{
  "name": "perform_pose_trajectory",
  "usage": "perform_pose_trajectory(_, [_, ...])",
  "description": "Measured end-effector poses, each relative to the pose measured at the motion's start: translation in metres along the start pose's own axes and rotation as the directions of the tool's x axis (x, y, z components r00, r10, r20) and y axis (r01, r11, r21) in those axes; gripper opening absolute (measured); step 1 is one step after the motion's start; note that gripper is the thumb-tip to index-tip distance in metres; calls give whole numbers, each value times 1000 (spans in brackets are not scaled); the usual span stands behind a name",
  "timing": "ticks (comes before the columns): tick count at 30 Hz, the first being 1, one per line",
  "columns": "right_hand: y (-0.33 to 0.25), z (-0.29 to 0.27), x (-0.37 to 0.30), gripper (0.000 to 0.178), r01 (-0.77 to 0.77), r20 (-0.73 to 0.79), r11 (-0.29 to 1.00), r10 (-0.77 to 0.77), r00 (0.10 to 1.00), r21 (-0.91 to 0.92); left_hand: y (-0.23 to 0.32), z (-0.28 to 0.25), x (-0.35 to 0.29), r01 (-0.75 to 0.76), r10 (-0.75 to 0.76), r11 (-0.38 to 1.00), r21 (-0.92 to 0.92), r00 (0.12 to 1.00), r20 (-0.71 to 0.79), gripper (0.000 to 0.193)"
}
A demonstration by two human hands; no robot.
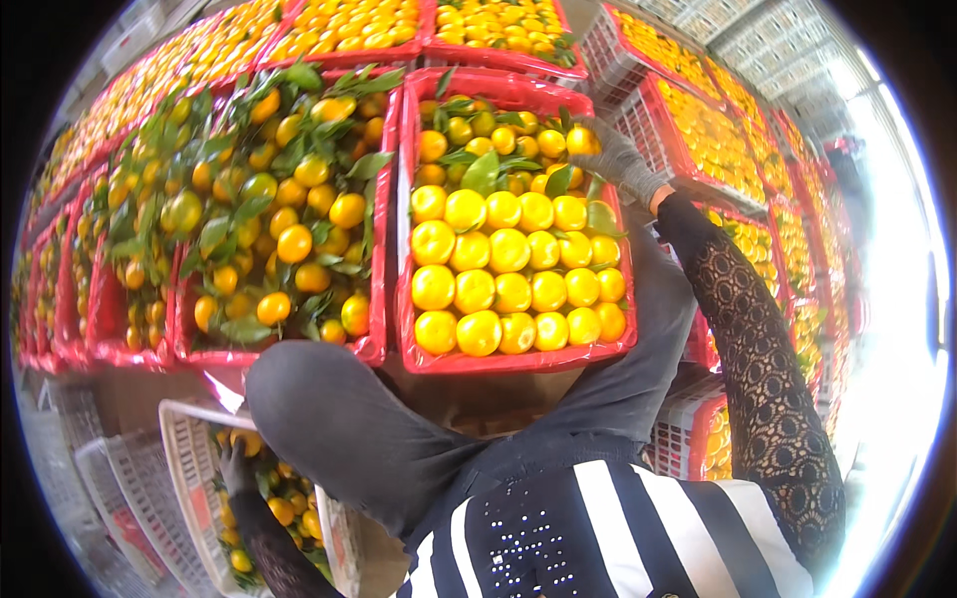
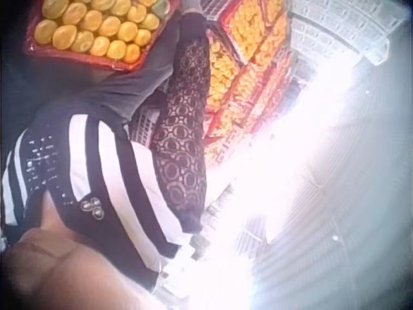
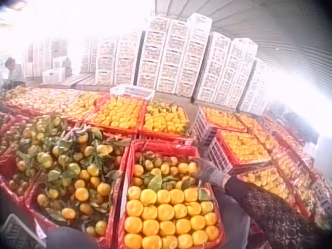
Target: The person sits among red crates of oranges and repeatedly picks individual fruits, removes leaves, and transfers them into a white basket. The person continues this sorting process across multiple crates.
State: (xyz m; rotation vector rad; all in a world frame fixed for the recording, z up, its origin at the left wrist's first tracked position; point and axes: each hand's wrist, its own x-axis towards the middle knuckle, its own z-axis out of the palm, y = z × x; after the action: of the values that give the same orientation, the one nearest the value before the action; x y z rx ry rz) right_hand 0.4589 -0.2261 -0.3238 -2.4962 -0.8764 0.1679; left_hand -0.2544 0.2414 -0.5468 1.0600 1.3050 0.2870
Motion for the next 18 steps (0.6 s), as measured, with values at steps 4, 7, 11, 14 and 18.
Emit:
perform_pose_trajectory(4, [59,7,-27,68,163,153,928,-117,981,-336,131,64,-87,-290,357,899,-329,919,164,58])
perform_pose_trajectory(7, [63,12,-37,53,235,170,906,-185,968,-352,241,170,-130,-632,628,772,-66,743,233,58])
perform_pose_trajectory(11, [59,5,-43,49,242,206,934,-190,960,-263,306,395,-149,-675,560,723,-145,450,695,49])
perform_pose_trajectory(14, [54,0,-44,51,151,221,959,-98,970,-241,284,565,-140,-754,359,654,55,374,855,46])
perform_pose_trajectory(18, [50,-4,-41,55,162,202,957,-114,973,-239,224,697,-121,-707,44,631,319,443,895,55])
